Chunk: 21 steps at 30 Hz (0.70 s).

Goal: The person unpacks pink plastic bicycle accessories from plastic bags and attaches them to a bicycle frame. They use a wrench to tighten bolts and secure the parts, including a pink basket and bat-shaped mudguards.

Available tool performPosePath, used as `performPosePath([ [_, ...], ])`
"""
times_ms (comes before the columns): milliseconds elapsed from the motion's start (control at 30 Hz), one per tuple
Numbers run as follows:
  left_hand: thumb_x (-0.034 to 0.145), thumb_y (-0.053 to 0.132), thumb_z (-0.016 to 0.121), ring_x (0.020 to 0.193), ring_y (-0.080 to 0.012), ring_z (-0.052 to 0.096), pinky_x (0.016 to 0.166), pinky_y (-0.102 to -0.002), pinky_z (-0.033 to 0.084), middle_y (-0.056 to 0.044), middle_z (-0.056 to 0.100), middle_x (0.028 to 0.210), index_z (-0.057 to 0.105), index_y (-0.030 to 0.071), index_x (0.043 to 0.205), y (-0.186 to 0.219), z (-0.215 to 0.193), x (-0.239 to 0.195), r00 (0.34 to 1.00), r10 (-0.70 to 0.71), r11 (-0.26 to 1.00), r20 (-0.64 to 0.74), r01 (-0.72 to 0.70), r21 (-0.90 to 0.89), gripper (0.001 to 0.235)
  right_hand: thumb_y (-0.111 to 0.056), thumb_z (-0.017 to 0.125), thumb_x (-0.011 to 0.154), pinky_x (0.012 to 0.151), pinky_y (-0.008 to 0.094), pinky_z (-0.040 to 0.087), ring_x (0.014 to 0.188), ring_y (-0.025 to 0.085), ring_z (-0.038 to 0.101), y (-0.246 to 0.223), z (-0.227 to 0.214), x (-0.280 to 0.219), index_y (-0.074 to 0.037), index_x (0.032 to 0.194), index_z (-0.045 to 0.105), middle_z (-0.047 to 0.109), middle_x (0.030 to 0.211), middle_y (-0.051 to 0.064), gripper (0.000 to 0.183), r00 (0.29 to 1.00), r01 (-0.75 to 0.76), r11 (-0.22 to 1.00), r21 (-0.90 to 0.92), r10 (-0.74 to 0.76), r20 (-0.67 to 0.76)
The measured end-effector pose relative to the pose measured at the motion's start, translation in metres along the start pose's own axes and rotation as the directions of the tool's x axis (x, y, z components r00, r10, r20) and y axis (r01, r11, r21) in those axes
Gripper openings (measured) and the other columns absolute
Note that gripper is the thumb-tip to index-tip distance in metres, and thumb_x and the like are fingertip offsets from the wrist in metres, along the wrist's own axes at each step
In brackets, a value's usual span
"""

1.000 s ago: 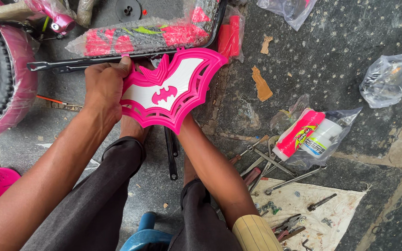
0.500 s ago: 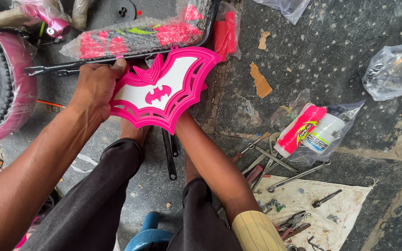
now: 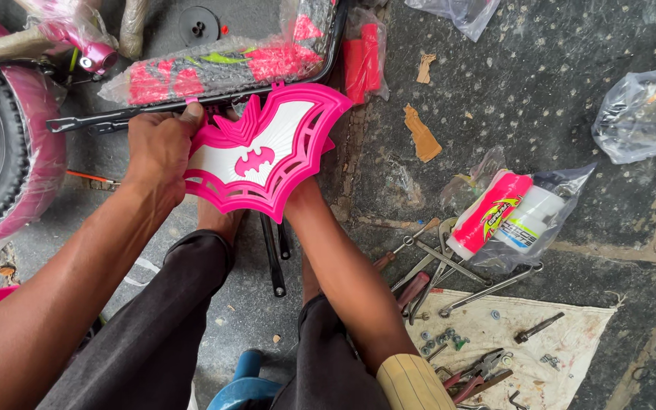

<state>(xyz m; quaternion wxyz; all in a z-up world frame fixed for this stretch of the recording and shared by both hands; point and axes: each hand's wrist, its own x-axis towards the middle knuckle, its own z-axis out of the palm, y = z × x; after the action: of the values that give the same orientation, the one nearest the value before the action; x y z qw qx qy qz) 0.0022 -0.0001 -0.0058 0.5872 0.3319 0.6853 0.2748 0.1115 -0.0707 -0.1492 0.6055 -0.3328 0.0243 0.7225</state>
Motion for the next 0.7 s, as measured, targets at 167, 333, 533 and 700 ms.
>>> performPosePath([
  [167,0.097,0.007,0.064,0.074,-0.0141,0.073,0.066,-0.029,0.059,-0.006,0.074,0.085,0.072,0.0,0.095,-0.003,0.002,-0.001,1.0,-0.003,0.996,-0.018,0.001,-0.084,0.01,-0.013,0.069,0.098,0.069,0.031,0.056,0.083,0.014,0.067,0.001,-0.006,-0.006,0.001,0.113,0.067,0.071,0.097,0.008,0.02,1.0,-0.006,1.0,-0.003,0.006,-0.013],
  [333,0.1,0.007,0.068,0.071,-0.0107,0.065,0.063,-0.029,0.053,-0.005,0.073,0.088,0.072,-0.001,0.095,-0.01,-0.001,0.003,0.996,0.078,0.996,-0.039,-0.076,0.045,0.01,-0.013,0.069,0.098,0.069,0.031,0.056,0.083,0.014,0.067,0.008,-0.011,-0.013,0.001,0.112,0.068,0.071,0.097,0.007,0.02,1.0,-0.019,1.0,-0.003,0.019,-0.025],
  [533,0.101,0.008,0.07,0.071,-0.0108,0.063,0.063,-0.029,0.052,-0.005,0.072,0.087,0.072,-0.002,0.095,-0.011,-0.003,0.006,0.995,0.087,0.994,-0.052,-0.083,0.066,0.011,-0.013,0.069,0.098,0.068,0.03,0.056,0.082,0.014,0.067,0.006,-0.009,-0.012,0.0,0.112,0.068,0.071,0.096,0.007,0.019,1.0,-0.017,1.0,-0.002,0.017,-0.019],
  [700,0.101,0.007,0.069,0.073,-0.0114,0.065,0.065,-0.029,0.054,-0.006,0.072,0.089,0.071,-0.003,0.095,-0.007,-0.002,0.008,0.996,0.071,0.997,-0.05,-0.071,0.001,0.012,-0.013,0.069,0.098,0.068,0.03,0.055,0.081,0.014,0.066,-0.002,-0.002,-0.005,0.0,0.111,0.068,0.071,0.096,0.007,0.019,1.0,-0.007,1.0,-0.011,0.007,0.001],
])
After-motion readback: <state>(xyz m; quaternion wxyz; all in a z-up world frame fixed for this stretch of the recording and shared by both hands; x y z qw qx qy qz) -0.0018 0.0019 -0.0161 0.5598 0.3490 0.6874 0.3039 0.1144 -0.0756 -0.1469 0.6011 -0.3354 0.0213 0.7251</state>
